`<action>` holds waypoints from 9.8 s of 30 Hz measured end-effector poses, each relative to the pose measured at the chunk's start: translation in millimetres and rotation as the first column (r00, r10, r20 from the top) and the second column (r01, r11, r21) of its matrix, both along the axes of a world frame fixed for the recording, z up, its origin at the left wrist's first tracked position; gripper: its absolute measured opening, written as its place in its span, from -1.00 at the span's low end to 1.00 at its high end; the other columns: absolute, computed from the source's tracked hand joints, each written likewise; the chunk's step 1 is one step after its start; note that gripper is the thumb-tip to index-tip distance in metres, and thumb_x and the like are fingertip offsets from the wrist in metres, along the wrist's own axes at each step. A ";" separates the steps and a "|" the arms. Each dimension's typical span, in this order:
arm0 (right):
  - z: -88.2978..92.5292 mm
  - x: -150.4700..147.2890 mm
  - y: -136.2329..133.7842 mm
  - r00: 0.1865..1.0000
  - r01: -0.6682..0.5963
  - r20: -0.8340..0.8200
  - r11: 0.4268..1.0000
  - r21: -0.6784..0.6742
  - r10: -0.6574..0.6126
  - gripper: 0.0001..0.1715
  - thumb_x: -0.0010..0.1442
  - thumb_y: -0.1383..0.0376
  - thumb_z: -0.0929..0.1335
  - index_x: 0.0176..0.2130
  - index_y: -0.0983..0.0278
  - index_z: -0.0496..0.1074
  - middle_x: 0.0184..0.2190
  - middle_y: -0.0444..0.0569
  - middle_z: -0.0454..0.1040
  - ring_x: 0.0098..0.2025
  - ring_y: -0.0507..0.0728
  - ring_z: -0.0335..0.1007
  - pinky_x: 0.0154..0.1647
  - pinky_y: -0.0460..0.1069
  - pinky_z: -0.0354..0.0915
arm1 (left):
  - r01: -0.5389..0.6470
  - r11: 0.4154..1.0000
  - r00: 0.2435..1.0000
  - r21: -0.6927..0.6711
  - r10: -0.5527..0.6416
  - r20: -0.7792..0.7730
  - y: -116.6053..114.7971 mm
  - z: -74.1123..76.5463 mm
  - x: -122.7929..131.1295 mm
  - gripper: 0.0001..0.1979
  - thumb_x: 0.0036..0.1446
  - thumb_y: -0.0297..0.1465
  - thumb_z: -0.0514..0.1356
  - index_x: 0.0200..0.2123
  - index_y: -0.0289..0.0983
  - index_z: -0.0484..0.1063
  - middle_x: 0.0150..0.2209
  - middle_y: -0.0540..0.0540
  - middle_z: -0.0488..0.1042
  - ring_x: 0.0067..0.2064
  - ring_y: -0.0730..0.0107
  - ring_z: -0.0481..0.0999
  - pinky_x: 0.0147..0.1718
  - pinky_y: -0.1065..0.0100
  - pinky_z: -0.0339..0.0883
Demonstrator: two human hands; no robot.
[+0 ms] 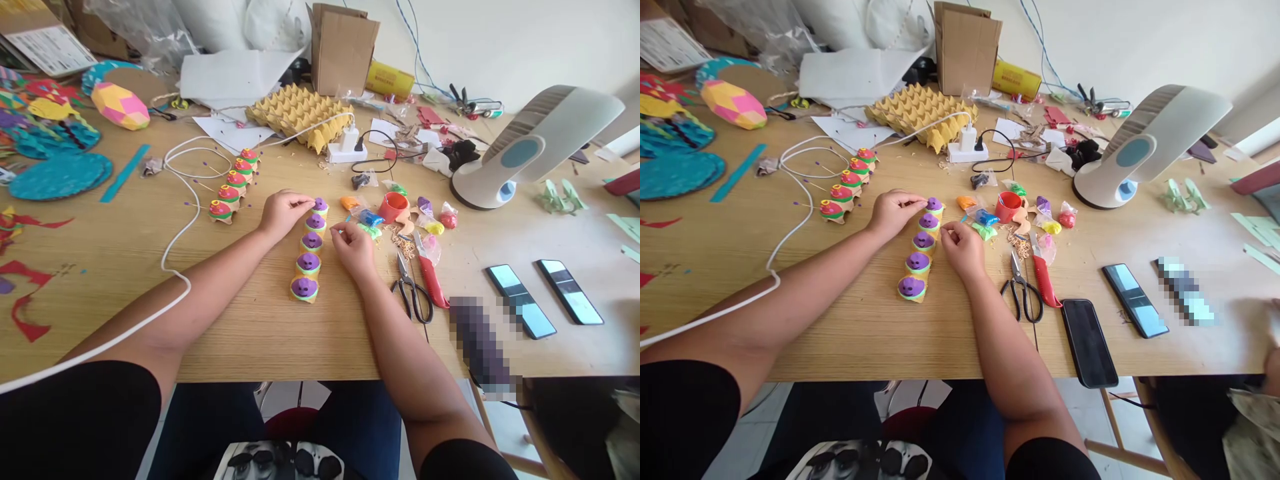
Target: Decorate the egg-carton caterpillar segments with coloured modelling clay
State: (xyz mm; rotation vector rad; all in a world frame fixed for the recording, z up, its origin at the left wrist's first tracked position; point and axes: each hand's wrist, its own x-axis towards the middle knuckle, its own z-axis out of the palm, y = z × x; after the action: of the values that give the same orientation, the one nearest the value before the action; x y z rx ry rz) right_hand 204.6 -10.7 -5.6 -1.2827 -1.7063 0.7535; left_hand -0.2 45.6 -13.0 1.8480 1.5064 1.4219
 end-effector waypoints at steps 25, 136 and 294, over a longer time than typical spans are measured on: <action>-0.4 -0.3 0.1 1.000 -0.003 0.013 0.999 -0.038 0.004 -0.78 0.23 0.17 0.35 -0.29 0.24 0.53 -0.59 -0.21 0.23 -0.52 0.02 0.14 -0.42 -0.05 0.12 | 0.249 0.907 0.898 -0.341 -0.083 0.433 19.7 -2.9 -3.2 -0.45 -0.19 -0.09 0.53 -0.16 -0.29 0.66 -0.17 -0.18 0.67 -0.14 0.23 0.60 -0.01 0.24 0.42; 62.1 -34.8 -66.4 0.538 -0.552 -0.837 0.795 -0.254 0.106 -0.22 0.24 -0.37 0.11 0.09 0.05 0.37 -0.01 0.01 0.57 0.08 0.22 0.49 -0.03 0.14 0.46 | 0.064 0.925 0.920 0.373 0.090 -0.382 -119.6 28.1 12.1 -0.74 0.07 -0.11 0.38 -0.24 -0.11 0.57 0.08 -0.16 0.38 0.21 -0.03 0.25 0.27 -0.16 0.12; 32.5 70.6 5.3 0.864 0.414 0.259 0.902 0.118 -0.431 -0.65 0.11 0.36 0.27 -0.15 0.24 0.56 -0.05 0.09 0.54 0.00 0.23 0.44 0.10 0.14 0.33 | -0.256 0.932 0.961 0.258 0.275 -0.037 -80.2 2.9 -10.9 -0.75 0.19 -0.37 0.23 -0.05 -0.21 0.45 -0.05 -0.19 0.49 0.09 0.11 0.44 0.22 0.05 0.19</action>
State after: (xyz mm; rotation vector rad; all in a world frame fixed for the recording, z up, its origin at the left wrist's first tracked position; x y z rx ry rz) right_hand 275.2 -5.4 26.8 -1.7101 -1.5593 0.2677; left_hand -11.1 -34.6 -10.1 1.9127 1.7358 1.7589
